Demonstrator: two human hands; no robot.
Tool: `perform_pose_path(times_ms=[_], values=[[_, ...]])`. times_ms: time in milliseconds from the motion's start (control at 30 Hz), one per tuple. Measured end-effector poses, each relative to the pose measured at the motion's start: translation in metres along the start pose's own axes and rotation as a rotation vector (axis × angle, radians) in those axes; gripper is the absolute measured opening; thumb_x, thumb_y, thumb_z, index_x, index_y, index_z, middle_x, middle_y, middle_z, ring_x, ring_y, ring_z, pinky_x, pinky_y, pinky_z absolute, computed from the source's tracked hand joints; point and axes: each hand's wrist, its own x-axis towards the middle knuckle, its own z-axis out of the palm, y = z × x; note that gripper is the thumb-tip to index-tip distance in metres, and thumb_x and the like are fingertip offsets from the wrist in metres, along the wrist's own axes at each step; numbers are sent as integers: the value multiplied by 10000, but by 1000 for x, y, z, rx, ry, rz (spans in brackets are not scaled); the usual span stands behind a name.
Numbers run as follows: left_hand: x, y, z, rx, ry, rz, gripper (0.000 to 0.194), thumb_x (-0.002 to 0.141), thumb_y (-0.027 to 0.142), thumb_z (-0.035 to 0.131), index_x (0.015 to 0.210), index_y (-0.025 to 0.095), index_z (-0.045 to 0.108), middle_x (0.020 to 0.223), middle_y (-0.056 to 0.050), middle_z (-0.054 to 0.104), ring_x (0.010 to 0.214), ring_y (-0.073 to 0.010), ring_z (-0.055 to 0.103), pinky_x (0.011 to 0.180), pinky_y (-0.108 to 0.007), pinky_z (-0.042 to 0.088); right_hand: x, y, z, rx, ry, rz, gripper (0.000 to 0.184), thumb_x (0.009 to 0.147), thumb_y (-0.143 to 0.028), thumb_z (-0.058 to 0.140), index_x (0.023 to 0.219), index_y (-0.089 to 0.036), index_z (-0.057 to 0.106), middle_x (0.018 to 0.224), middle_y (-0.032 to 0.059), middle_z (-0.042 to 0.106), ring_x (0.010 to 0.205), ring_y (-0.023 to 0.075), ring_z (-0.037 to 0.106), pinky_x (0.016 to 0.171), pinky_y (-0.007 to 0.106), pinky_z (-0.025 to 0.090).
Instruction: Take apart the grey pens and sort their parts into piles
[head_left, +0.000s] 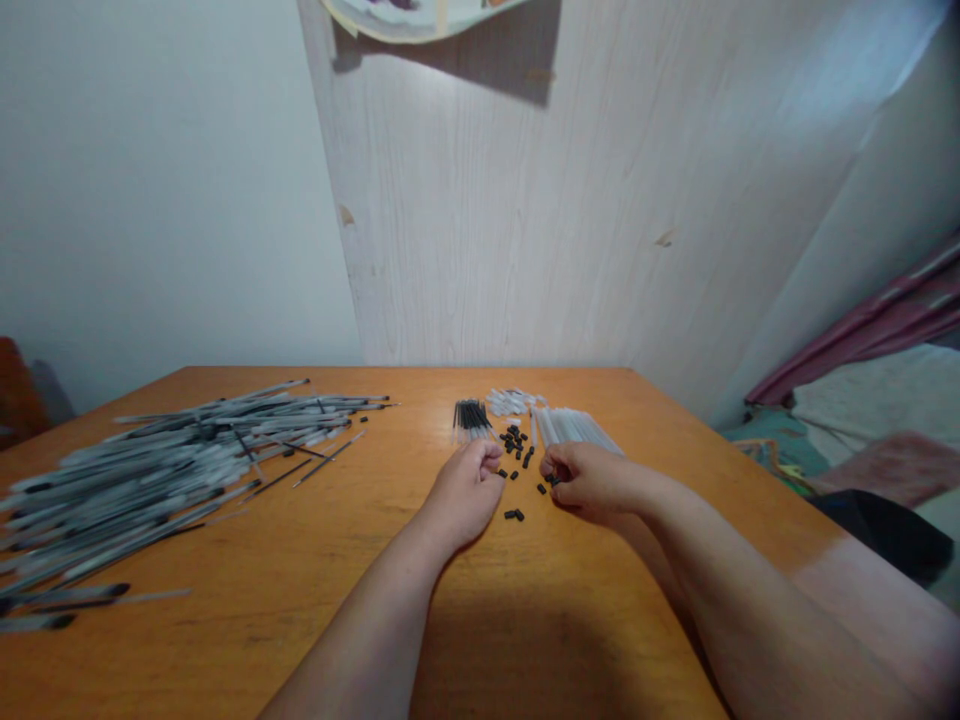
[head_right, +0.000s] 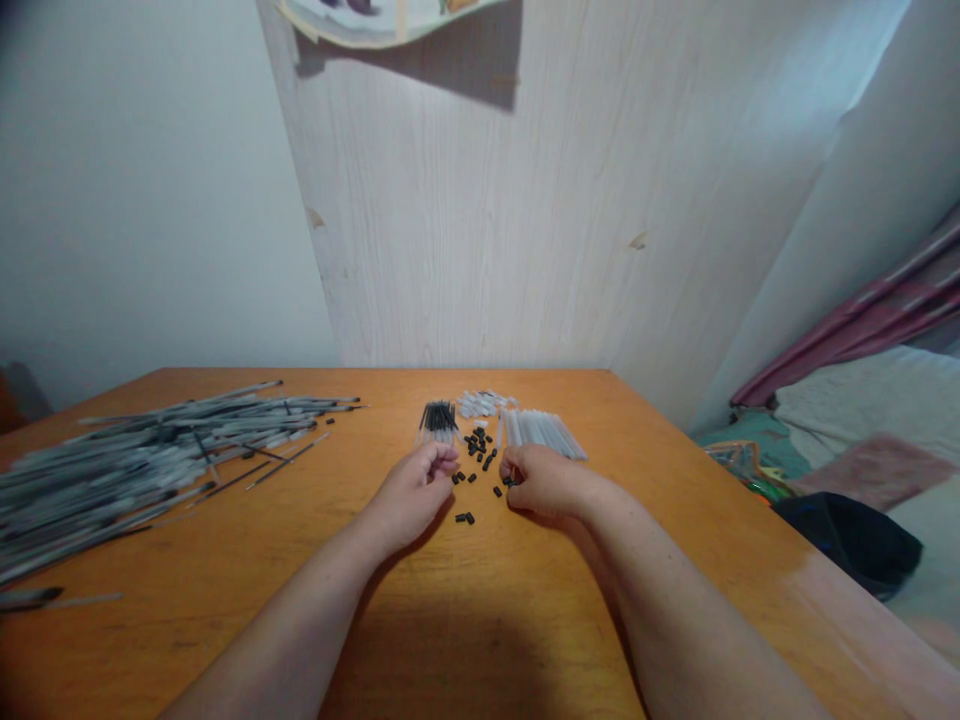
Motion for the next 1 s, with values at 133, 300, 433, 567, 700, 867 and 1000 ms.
perform_pose_path(times_ms=[133,300,433,567,700,867,1000], values=[[-3,1,-6,138,-72,-16,315,719,91,511,993,173,642,822,-34,641,736,-157,570,685,-263,441,-1,1,3,-34,-23,-24,202,636,-107,588,804,-208,544,686,-49,530,613,107,460,531,222,294],[-11,5,-13,173,-211,-9,328,665,91,526,948,186,660,681,22,558,619,-127,488,541,-231,321,-1,-6,8,-88,-5,-56,229,653,-124,600,865,-209,590,721,-39,562,647,113,474,556,222,289],[-16,10,-17,149,-254,-70,373,653,106,554,1007,179,649,656,34,551,589,-123,482,520,-231,308,-3,-15,11,-108,8,-101,196,652,-124,600,827,-207,569,706,-41,545,642,112,454,552,225,272],[-19,12,-20,133,-262,-102,384,682,192,644,1066,178,622,683,31,560,590,-125,490,505,-237,298,-5,-20,13,-113,31,-104,169,667,-128,591,811,-209,556,707,-40,540,642,112,453,547,230,259],[-21,11,-17,155,-230,-98,487,674,370,757,1101,193,605,753,24,571,627,-135,509,521,-243,320,-3,-18,13,-106,17,-85,160,689,-144,601,832,-206,562,713,-37,552,643,113,466,550,232,260],[-20,9,-9,342,-147,43,655,581,519,845,1105,206,609,948,-58,635,839,-232,594,690,-308,422,1,-14,13,-97,31,-85,161,705,-180,622,857,-205,574,699,-42,550,629,113,471,546,231,270],[-17,9,-6,467,-43,169,710,602,525,845,1185,210,590,1176,-126,612,1104,-325,556,905,-399,421,1,-13,15,-71,50,-95,141,723,-217,641,847,-200,577,701,-41,546,636,112,467,554,228,288]])
